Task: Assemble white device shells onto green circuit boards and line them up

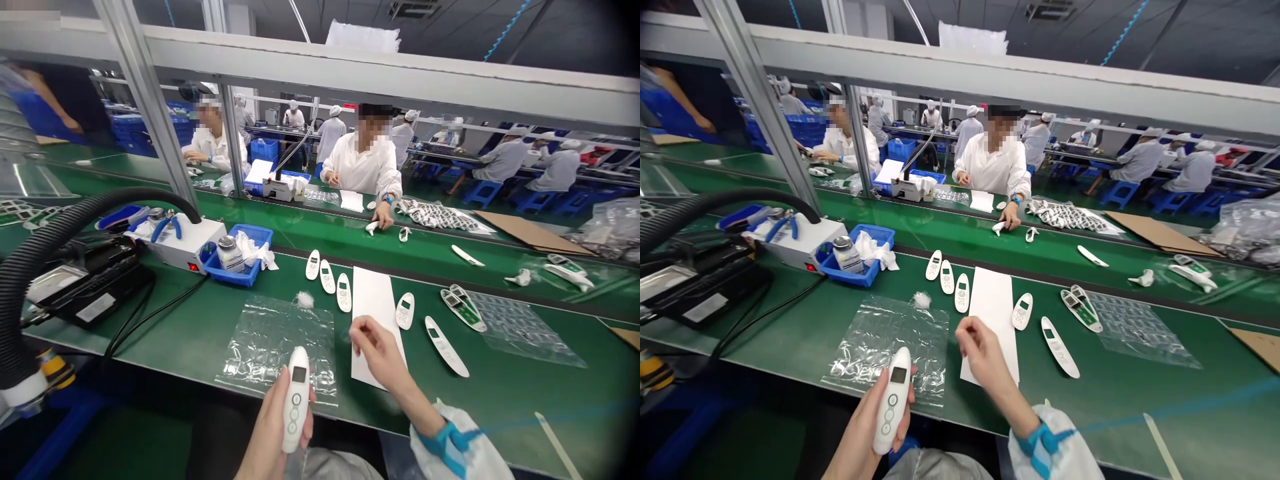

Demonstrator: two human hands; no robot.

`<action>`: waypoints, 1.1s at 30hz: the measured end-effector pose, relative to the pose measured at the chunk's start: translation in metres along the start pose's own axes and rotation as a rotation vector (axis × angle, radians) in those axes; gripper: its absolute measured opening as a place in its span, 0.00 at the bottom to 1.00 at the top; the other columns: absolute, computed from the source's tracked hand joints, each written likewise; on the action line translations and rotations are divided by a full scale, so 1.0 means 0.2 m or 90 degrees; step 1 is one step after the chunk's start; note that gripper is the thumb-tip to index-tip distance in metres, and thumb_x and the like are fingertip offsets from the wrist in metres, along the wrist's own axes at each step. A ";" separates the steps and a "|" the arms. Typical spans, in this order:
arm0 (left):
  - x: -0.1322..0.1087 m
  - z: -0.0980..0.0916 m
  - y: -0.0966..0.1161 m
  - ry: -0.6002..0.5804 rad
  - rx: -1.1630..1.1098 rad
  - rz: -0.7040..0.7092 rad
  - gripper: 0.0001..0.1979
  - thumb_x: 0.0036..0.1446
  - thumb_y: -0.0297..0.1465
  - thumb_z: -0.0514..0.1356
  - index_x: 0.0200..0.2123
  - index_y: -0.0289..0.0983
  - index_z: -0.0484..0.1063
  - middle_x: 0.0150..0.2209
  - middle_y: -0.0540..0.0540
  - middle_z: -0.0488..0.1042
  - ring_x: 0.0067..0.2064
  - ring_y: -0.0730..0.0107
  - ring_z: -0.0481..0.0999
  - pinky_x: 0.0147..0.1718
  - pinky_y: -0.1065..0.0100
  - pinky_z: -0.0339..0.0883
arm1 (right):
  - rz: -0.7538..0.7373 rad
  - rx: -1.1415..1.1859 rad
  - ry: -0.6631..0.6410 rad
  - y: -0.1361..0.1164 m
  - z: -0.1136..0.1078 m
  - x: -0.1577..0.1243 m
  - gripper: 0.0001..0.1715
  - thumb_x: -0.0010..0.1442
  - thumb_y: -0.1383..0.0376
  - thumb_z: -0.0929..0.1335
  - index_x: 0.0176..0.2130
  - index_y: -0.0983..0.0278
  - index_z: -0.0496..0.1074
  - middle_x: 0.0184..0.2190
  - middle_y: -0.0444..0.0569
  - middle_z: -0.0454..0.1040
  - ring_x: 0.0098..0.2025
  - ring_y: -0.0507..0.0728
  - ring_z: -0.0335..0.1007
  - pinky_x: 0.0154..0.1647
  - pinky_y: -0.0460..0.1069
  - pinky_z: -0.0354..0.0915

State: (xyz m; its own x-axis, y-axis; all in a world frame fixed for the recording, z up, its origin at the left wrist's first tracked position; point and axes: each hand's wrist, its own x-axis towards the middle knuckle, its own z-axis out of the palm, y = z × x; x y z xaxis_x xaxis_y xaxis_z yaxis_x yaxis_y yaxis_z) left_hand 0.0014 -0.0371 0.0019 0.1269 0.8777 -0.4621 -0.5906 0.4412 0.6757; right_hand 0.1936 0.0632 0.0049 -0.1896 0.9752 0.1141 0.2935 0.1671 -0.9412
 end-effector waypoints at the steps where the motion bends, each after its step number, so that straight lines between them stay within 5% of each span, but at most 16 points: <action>1: 0.00 0.01 0.00 0.002 -0.001 -0.001 0.29 0.56 0.55 0.56 0.41 0.34 0.72 0.27 0.47 0.71 0.21 0.74 0.63 0.18 0.73 0.57 | 0.028 0.063 -0.060 -0.08 0.05 -0.04 0.12 0.64 0.58 0.63 0.31 0.62 0.62 0.22 0.39 0.61 0.22 0.51 0.59 0.25 0.46 0.59; 4: 0.00 0.03 -0.02 0.019 0.023 -0.002 0.31 0.56 0.57 0.53 0.31 0.32 0.72 0.17 0.47 0.67 0.19 0.72 0.63 0.19 0.73 0.57 | 0.050 0.154 -0.179 -0.25 0.18 -0.15 0.11 0.64 0.60 0.64 0.31 0.62 0.63 0.25 0.40 0.63 0.24 0.50 0.61 0.26 0.45 0.60; 7: -0.01 0.04 -0.02 0.032 0.043 0.010 0.30 0.57 0.57 0.53 0.29 0.33 0.70 0.17 0.48 0.66 0.20 0.73 0.63 0.20 0.73 0.56 | 0.020 0.119 -0.185 -0.30 0.25 -0.19 0.11 0.65 0.63 0.63 0.31 0.63 0.64 0.28 0.42 0.64 0.27 0.50 0.63 0.28 0.45 0.61; 33: -0.01 0.02 -0.03 0.036 0.123 0.035 0.30 0.58 0.57 0.50 0.29 0.34 0.68 0.16 0.50 0.63 0.20 0.74 0.61 0.20 0.74 0.55 | 0.010 0.018 -0.137 -0.22 0.33 -0.20 0.12 0.66 0.61 0.63 0.31 0.62 0.65 0.29 0.44 0.66 0.29 0.51 0.64 0.28 0.46 0.62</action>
State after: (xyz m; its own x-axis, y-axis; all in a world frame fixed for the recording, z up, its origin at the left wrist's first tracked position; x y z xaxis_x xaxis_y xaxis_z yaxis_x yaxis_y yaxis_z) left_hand 0.0083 -0.0400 0.0016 0.0500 0.8921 -0.4491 -0.4306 0.4249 0.7963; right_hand 0.1266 0.0082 0.0215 -0.3822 0.9236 0.0308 0.2725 0.1445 -0.9513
